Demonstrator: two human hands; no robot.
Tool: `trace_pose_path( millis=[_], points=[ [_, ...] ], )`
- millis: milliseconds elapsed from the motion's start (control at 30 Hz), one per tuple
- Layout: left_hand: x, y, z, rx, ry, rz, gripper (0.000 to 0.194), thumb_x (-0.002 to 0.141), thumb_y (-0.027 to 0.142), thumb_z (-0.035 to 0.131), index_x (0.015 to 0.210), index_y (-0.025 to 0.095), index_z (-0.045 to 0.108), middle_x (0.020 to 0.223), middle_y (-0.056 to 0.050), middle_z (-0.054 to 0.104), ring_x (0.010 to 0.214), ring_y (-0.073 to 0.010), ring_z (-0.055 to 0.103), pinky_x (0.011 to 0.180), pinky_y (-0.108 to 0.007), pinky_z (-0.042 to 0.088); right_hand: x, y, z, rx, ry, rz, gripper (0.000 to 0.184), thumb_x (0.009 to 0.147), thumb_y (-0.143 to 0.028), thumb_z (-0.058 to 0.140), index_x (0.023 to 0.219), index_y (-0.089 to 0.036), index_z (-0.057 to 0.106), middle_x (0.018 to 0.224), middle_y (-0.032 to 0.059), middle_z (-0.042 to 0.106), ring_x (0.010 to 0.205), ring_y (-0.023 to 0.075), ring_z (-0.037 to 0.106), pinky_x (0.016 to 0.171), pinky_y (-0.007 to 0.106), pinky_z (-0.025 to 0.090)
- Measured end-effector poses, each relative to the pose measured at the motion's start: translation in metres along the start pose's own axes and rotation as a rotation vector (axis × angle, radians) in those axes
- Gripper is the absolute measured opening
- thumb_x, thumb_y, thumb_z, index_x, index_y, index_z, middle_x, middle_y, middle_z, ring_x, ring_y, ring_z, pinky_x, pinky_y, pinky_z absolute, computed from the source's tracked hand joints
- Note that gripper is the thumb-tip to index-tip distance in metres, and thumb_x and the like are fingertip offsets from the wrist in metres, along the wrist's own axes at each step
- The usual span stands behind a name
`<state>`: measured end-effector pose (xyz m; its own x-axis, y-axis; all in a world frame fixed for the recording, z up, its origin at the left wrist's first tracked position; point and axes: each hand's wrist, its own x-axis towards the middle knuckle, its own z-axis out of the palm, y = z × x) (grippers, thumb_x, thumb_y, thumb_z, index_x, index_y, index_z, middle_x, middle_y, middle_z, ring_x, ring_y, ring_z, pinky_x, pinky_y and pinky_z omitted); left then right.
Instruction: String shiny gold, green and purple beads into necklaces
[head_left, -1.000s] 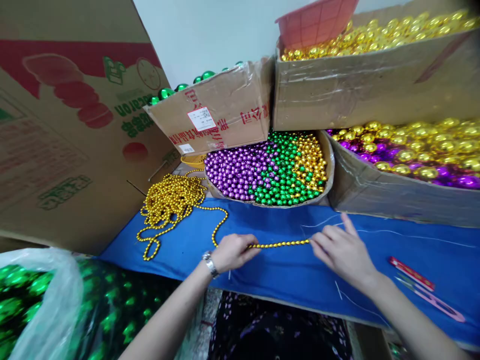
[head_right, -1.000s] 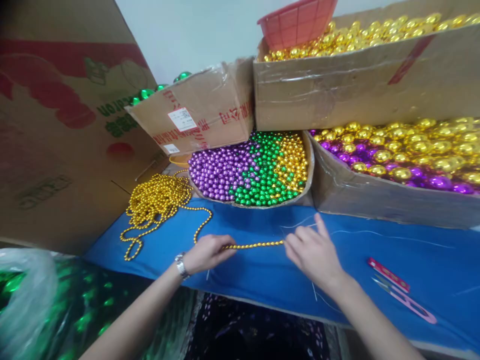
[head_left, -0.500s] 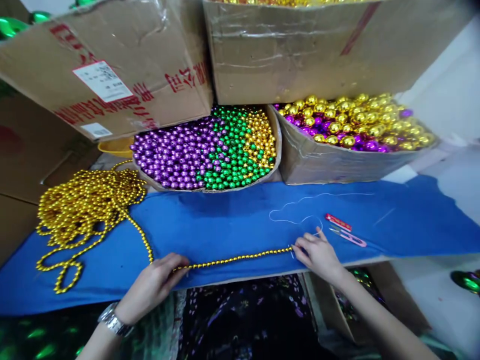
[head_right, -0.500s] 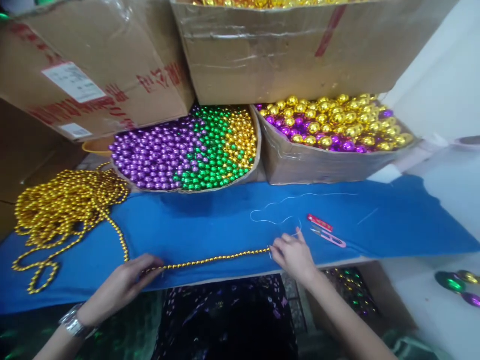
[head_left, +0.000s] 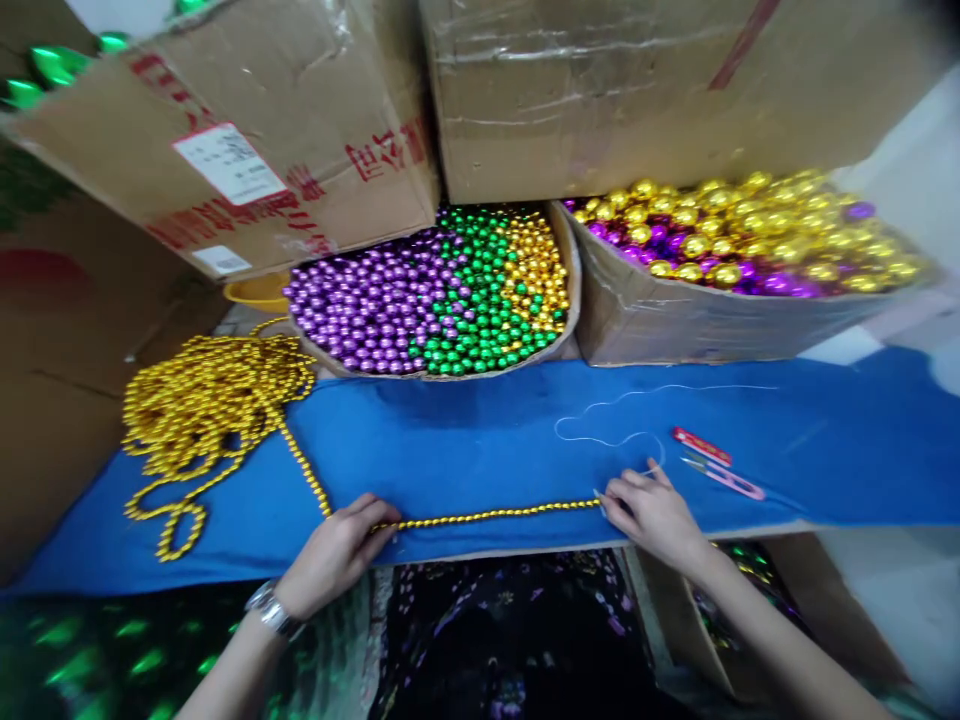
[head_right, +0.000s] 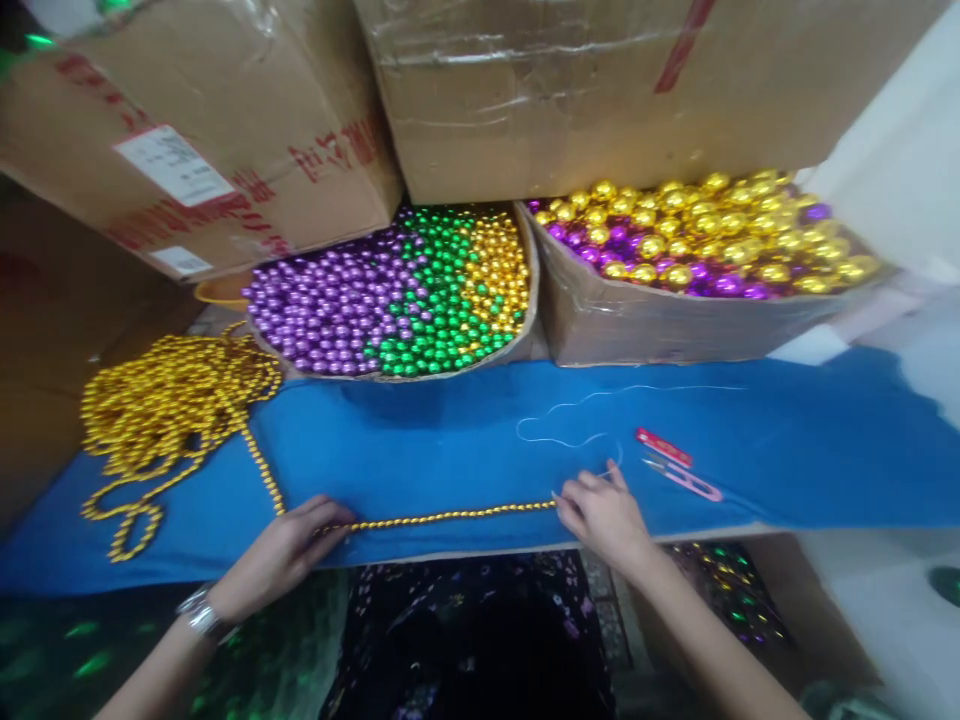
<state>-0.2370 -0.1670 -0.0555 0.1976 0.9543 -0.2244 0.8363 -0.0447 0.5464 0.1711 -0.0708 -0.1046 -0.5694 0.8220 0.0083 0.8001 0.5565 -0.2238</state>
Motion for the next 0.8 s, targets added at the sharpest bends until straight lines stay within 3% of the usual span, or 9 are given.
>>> trace_pose_path(
  millis=[267,800],
  points=[
    [-0.005,0.002,-0.003,0.002,-0.008,-0.035,0.019,0.088,0.025,0.04,0.09,0.019,0.059,0.087,-0.005,0.058,0.078,-0.0164,0.055,0.071,-0.026,0.044,-0.006,0.013,0.017,0.0,-0.039,-0.047,0.027,0.091,-0.039,0.04,0.082,-0.025,0.061,0.077,-0.0008,0.062,0.073,0.0174,0.062,0.102,0.051,0.021],
    [-0.009,-0.007,-0.008,0.001,-0.073,-0.004,0.019,0.087,0.019,0.042,0.093,0.02,0.06,0.091,-0.005,0.06,0.082,-0.0159,0.057,0.075,-0.027,0.044,-0.006,0.012,0.016,-0.009,-0.071,-0.044,0.029,0.092,-0.04,0.036,0.083,-0.025,0.06,0.075,-0.0023,0.06,0.074,0.0166,0.062,0.101,0.051,0.021]
  ],
)
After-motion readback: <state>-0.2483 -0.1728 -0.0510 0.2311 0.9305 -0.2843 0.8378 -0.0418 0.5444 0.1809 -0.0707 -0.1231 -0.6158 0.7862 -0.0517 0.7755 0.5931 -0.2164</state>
